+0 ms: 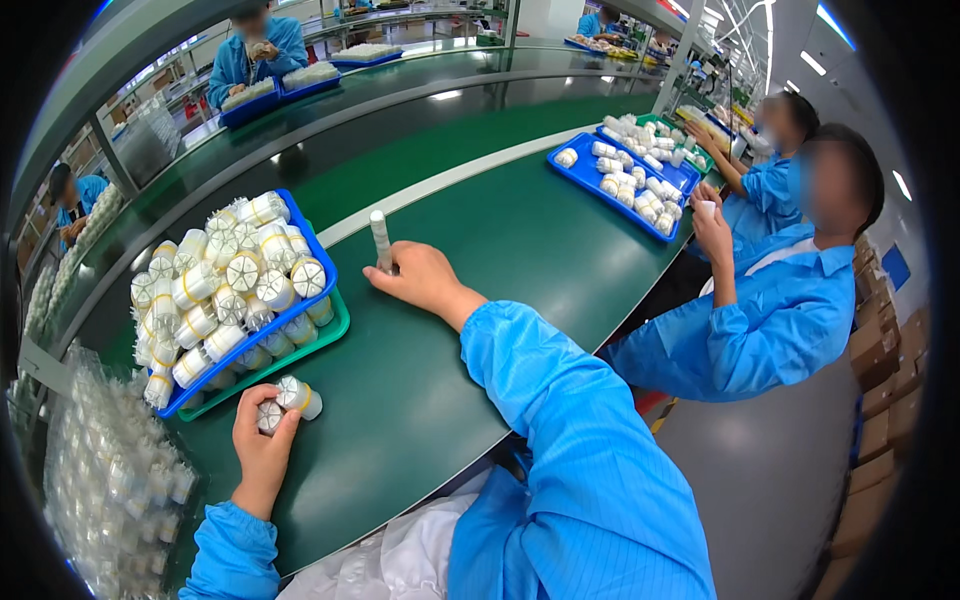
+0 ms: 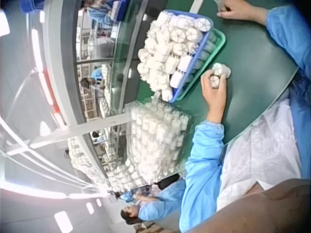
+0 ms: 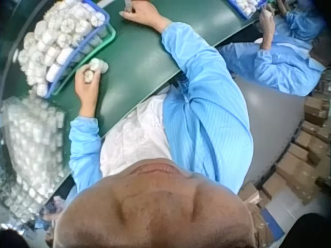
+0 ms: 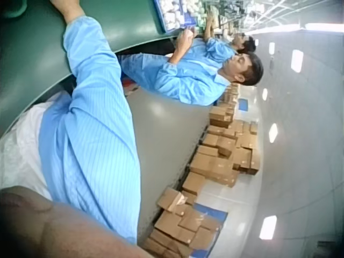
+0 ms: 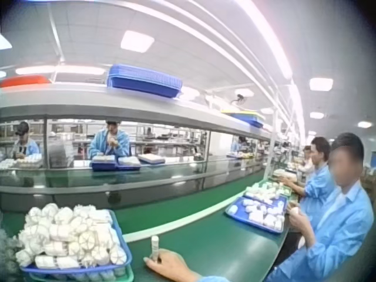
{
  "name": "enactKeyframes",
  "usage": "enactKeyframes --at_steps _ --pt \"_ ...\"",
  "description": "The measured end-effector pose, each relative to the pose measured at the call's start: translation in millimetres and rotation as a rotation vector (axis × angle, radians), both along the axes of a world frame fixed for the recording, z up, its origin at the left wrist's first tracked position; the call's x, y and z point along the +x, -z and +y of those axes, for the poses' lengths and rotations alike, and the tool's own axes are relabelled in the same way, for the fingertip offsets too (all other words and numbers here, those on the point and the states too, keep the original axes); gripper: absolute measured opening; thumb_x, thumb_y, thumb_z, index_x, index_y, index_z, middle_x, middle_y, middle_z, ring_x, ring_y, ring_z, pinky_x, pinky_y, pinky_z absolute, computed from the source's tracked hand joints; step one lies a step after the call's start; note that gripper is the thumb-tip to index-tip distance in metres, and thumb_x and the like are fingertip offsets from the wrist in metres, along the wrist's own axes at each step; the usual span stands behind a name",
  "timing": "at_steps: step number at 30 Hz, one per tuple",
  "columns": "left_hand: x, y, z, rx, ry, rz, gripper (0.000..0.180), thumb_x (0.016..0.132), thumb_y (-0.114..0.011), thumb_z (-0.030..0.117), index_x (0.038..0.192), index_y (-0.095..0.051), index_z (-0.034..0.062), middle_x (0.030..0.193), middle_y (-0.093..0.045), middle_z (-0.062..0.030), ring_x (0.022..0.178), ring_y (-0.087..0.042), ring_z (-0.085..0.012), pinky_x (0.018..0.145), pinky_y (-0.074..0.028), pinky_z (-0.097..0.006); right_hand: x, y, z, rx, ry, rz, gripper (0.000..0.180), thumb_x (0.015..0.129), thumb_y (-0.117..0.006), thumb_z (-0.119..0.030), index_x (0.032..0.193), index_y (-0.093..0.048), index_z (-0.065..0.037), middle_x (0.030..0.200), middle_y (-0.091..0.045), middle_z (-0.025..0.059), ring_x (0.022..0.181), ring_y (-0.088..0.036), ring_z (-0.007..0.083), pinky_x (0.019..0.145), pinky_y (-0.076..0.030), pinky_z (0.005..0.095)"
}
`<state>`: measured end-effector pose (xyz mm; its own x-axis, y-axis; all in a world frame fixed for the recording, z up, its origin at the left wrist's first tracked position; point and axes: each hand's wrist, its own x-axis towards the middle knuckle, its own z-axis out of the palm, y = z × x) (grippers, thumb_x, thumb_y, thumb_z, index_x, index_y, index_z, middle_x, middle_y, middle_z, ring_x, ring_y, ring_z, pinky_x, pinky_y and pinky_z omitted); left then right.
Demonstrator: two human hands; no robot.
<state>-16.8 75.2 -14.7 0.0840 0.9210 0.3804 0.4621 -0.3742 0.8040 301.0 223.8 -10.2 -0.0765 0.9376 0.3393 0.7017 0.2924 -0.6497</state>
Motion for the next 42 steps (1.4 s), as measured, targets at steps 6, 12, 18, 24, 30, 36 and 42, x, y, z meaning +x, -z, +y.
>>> enactKeyframes --at_steps 6,12,18,24,30,36,42 --pt "-5.2 -5.8 -3.9 0.062 0.078 0.03 0.034 0.077 -0.078 0.0 0.108 -0.063 0.003 0.114 -0.063 -0.0166 0.102 -0.064 -0.0311 0.09 -0.052 -0.038 -2.9 1.9 -4.4 -0.003 -0.07 0.071 0.032 0.087 -0.071 -0.038 0.093 -0.072 -0.007 0.084 -0.069 0.0122 0.079 -0.067 0.0328 0.072 -0.053 0.0439" --pt "-7.6 -7.8 -5.0 0.015 0.08 0.03 0.036 0.076 -0.078 0.003 0.108 -0.064 0.004 0.114 -0.063 -0.0178 0.102 -0.063 -0.0327 0.089 -0.052 -0.04 -8.1 -2.4 -9.8 0.003 -0.12 0.029 0.024 0.091 -0.067 -0.029 0.099 -0.07 -0.007 0.086 -0.07 0.0126 0.08 -0.068 0.0328 0.072 -0.054 0.0436" --pt "-8.3 -8.7 -3.4 0.049 0.126 0.049 0.038 0.075 -0.078 0.003 0.11 -0.063 0.0037 0.115 -0.062 -0.0183 0.102 -0.063 -0.0326 0.089 -0.052 -0.04 -9.4 -0.9 -11.4 0.013 -0.107 0.0 0.024 0.093 -0.066 -0.029 0.097 -0.07 -0.006 0.087 -0.07 0.0131 0.079 -0.068 0.0335 0.071 -0.054 0.0451" --pt "-4.8 -9.3 -4.2 0.048 0.108 0.067 0.036 0.074 -0.075 -0.001 0.108 -0.063 0.0029 0.115 -0.062 -0.0176 0.103 -0.063 -0.0314 0.09 -0.051 -0.038 -9.8 5.8 -8.6 0.085 -0.096 0.006 0.027 0.091 -0.067 -0.033 0.094 -0.069 -0.006 0.088 -0.069 0.0158 0.082 -0.067 0.0384 0.071 -0.054 0.0484" --pt "-5.8 -1.3 -5.0 0.074 0.082 0.044 0.032 0.075 -0.075 -0.001 0.104 -0.06 0.0033 0.116 -0.06 -0.016 0.104 -0.061 -0.0294 0.093 -0.049 -0.038 -13.3 4.1 -6.1 0.04 -0.13 0.035 0.027 0.091 -0.068 -0.031 0.087 -0.067 -0.004 0.085 -0.067 0.0152 0.08 -0.065 0.036 0.071 -0.051 0.0471" --pt "-5.1 4.1 -3.2 0.075 0.115 0.028 0.031 0.076 -0.073 -0.001 0.104 -0.06 0.003 0.117 -0.061 -0.0159 0.106 -0.06 -0.0283 0.096 -0.048 -0.038 -9.1 4.3 -7.0 0.053 -0.131 0.044 0.029 0.091 -0.068 -0.032 0.085 -0.067 -0.004 0.085 -0.067 0.0145 0.079 -0.065 0.0354 0.07 -0.051 0.047" --pt "-8.0 7.4 -4.0 0.04 0.111 0.003 0.03 0.078 -0.07 0.0 0.106 -0.059 0.0031 0.117 -0.06 -0.0135 0.108 -0.059 -0.0247 0.099 -0.046 -0.036 -10.5 2.2 -7.1 0.044 -0.128 0.03 0.029 0.09 -0.069 -0.032 0.085 -0.067 -0.004 0.084 -0.067 0.015 0.08 -0.066 0.0365 0.07 -0.051 0.0477"
